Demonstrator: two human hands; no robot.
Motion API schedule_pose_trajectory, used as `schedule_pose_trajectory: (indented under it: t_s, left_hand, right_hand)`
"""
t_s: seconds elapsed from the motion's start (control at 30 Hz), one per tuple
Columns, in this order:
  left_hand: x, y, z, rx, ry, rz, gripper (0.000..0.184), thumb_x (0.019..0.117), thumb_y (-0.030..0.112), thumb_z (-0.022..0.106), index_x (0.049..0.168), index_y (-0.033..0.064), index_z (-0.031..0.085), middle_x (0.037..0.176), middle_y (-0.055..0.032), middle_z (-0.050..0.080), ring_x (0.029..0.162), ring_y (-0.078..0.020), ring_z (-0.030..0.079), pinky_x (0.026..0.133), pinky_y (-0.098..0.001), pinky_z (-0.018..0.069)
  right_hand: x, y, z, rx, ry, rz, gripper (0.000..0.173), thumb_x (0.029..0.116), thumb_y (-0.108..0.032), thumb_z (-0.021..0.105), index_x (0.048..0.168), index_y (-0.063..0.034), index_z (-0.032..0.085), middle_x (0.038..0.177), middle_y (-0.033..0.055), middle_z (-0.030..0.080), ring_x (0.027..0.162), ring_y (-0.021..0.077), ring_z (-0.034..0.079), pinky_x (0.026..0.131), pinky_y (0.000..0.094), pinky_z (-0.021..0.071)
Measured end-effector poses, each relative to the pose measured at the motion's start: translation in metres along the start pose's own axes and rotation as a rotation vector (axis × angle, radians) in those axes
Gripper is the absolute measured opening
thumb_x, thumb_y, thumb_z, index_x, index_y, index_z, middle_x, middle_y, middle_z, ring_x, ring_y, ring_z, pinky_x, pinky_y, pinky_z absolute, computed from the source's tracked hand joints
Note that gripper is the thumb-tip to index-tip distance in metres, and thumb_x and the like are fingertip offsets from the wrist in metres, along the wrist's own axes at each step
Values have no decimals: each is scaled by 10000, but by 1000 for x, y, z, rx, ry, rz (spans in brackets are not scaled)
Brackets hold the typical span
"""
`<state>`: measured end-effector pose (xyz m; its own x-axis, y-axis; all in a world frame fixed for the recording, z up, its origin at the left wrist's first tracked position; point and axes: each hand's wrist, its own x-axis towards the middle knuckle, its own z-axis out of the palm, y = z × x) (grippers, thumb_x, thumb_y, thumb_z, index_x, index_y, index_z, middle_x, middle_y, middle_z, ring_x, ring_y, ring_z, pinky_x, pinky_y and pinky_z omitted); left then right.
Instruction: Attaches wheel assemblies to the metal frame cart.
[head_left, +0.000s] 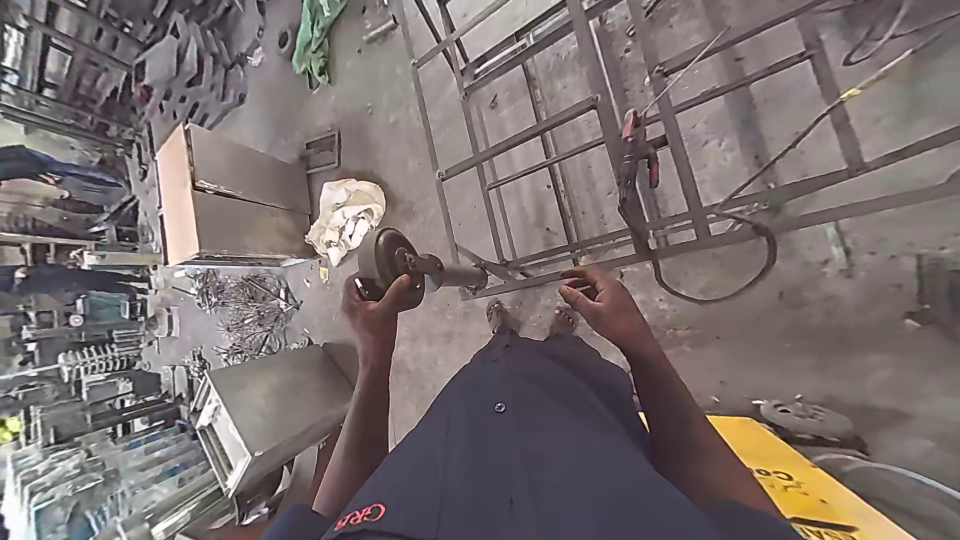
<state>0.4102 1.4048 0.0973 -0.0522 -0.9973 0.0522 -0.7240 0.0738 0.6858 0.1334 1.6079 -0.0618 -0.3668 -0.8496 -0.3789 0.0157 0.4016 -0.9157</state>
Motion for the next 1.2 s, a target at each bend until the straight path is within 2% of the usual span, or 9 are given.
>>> schedule_pose_trajectory:
  t_s: [0.27, 0.33, 0.4, 0.43, 0.5, 0.53, 0.63, 0.77, 1.2]
  left_hand:
    - [-2, -4, 0, -55, -40, 13, 658, 718, 338, 943, 1249, 117, 623, 1029, -47, 715, 909, -144, 710, 819, -394, 620]
    - [-1, -10, -7, -113, -69, 16, 633, 761, 351, 908, 1278, 122, 622, 1055, -34, 703, 853, -120, 689, 756, -349, 609]
    - [-5, -21, -12, -339, -75, -14, 516, 956, 410, 691, 1379, 137, 576, 1199, -14, 663, 651, -59, 572, 523, -228, 492]
    - [-6, -26, -17, -472, -68, -55, 505, 1046, 515, 482, 1412, 171, 539, 1294, 0, 653, 582, -36, 533, 448, -187, 418]
    - [-9, -34, -37, -782, -129, -161, 826, 979, 769, 83, 1482, 249, 482, 1421, -9, 605, 570, -62, 566, 411, -174, 399]
    - [-12, -39, -45, -934, -173, -184, 967, 898, 848, -5, 1497, 256, 472, 1461, -42, 580, 595, -93, 599, 414, -188, 411]
    - [-18, -50, -57, -1189, -236, -139, 1114, 809, 931, -23, 1510, 218, 468, 1500, -124, 544, 592, -118, 604, 411, -195, 407]
    - [-24, -59, -68, -1328, -290, -37, 1113, 813, 949, 61, 1522, 189, 457, 1532, -172, 500, 544, -118, 558, 402, -197, 392]
    - [-26, -69, -74, -1431, -359, -4, 1141, 805, 954, 63, 1527, 166, 462, 1568, -174, 460, 568, -126, 588, 409, -200, 416]
  right_hand:
    - [4, -3, 0, 13, -18, -36, 406, 984, -329, 673, 1321, -109, 616, 1084, 77, 727, 866, 194, 713, 786, 453, 605]
    - [6, -6, 3, -4, -29, -40, 405, 986, -329, 678, 1323, -113, 621, 1087, 82, 727, 863, 202, 712, 784, 462, 604]
    - [4, -12, 3, -17, -50, -21, 411, 986, -329, 675, 1324, -102, 618, 1101, 103, 721, 884, 218, 713, 806, 470, 600]
    - [6, -17, 4, -21, -71, -23, 432, 984, -346, 661, 1330, -91, 615, 1109, 113, 717, 907, 224, 715, 826, 471, 601]
    - [8, -24, 13, -21, -109, -49, 478, 979, -383, 636, 1335, -66, 608, 1104, 123, 711, 909, 222, 717, 820, 455, 609]
    - [8, -26, 15, -30, -132, -59, 494, 975, -395, 625, 1339, -62, 601, 1114, 124, 709, 910, 217, 719, 813, 446, 614]
    - [8, -31, 23, -44, -180, -78, 497, 957, -379, 626, 1336, -60, 598, 1114, 112, 706, 871, 197, 717, 770, 414, 618]
    - [9, -43, 36, -97, -248, -100, 478, 961, -356, 617, 1335, -59, 594, 1098, 99, 706, 846, 180, 712, 746, 393, 616]
    - [5, -40, 47, -122, -301, -126, 518, 955, -425, 607, 1332, -69, 600, 1086, 90, 712, 857, 176, 713, 739, 394, 616]
